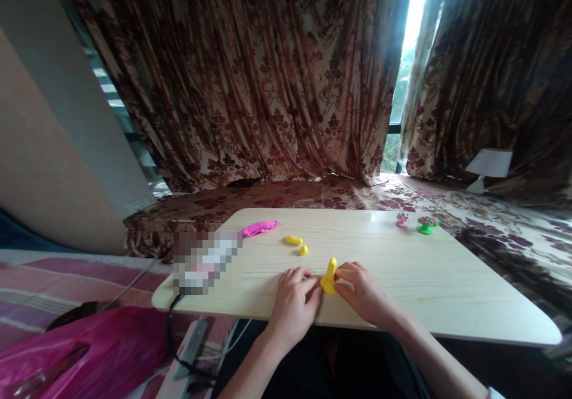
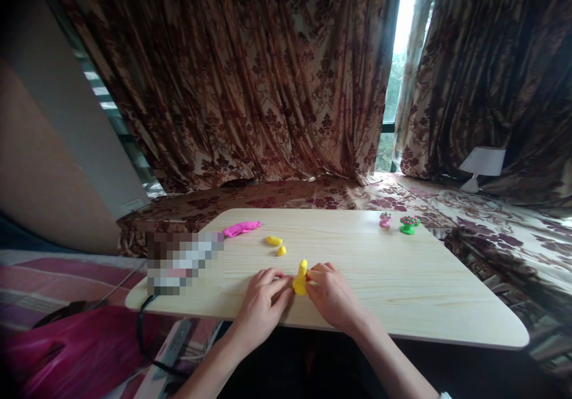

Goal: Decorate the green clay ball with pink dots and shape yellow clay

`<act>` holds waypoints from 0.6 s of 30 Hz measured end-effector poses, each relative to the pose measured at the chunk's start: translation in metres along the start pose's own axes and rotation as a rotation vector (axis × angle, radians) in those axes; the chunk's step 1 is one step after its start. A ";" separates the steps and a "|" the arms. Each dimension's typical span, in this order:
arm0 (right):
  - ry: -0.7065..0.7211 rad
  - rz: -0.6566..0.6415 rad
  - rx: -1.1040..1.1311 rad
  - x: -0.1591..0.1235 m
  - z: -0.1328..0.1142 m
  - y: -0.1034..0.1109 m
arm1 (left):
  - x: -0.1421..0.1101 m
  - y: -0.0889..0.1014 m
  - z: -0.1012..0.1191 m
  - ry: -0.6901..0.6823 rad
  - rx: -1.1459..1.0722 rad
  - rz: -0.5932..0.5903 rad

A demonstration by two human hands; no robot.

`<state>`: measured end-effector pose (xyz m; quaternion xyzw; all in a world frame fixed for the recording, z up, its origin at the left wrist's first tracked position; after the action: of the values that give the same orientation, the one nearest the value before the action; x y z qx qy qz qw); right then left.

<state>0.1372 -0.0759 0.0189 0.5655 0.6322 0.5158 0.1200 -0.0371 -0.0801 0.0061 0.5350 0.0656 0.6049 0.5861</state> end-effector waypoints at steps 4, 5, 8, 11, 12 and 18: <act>0.030 0.003 0.008 -0.003 0.003 -0.002 | -0.002 0.006 0.013 -0.043 0.052 0.007; 0.029 0.007 -0.001 -0.004 0.004 -0.003 | -0.002 0.007 0.016 -0.055 0.068 -0.001; 0.025 0.011 -0.020 -0.004 0.006 -0.007 | -0.003 0.007 0.019 -0.079 0.113 -0.023; 0.027 0.005 -0.028 -0.003 0.006 -0.009 | -0.005 0.006 0.020 -0.096 0.152 -0.032; 0.028 0.005 -0.031 -0.004 0.006 -0.010 | -0.006 0.006 0.020 -0.098 0.163 -0.034; 0.033 0.010 -0.051 -0.005 0.001 -0.011 | -0.011 0.007 0.025 -0.075 0.189 -0.032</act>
<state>0.1334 -0.0775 0.0074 0.5567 0.6182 0.5415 0.1213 -0.0264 -0.1042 0.0154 0.6093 0.1091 0.5660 0.5446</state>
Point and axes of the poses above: each hand's wrist, its own x-axis towards the middle knuckle, its own y-axis out of the back of the hand, z = x × y, the point moved 1 cm from there along x, towards the middle knuckle, and after that the axes turned 5 degrees about z, right-handed, at the moved point
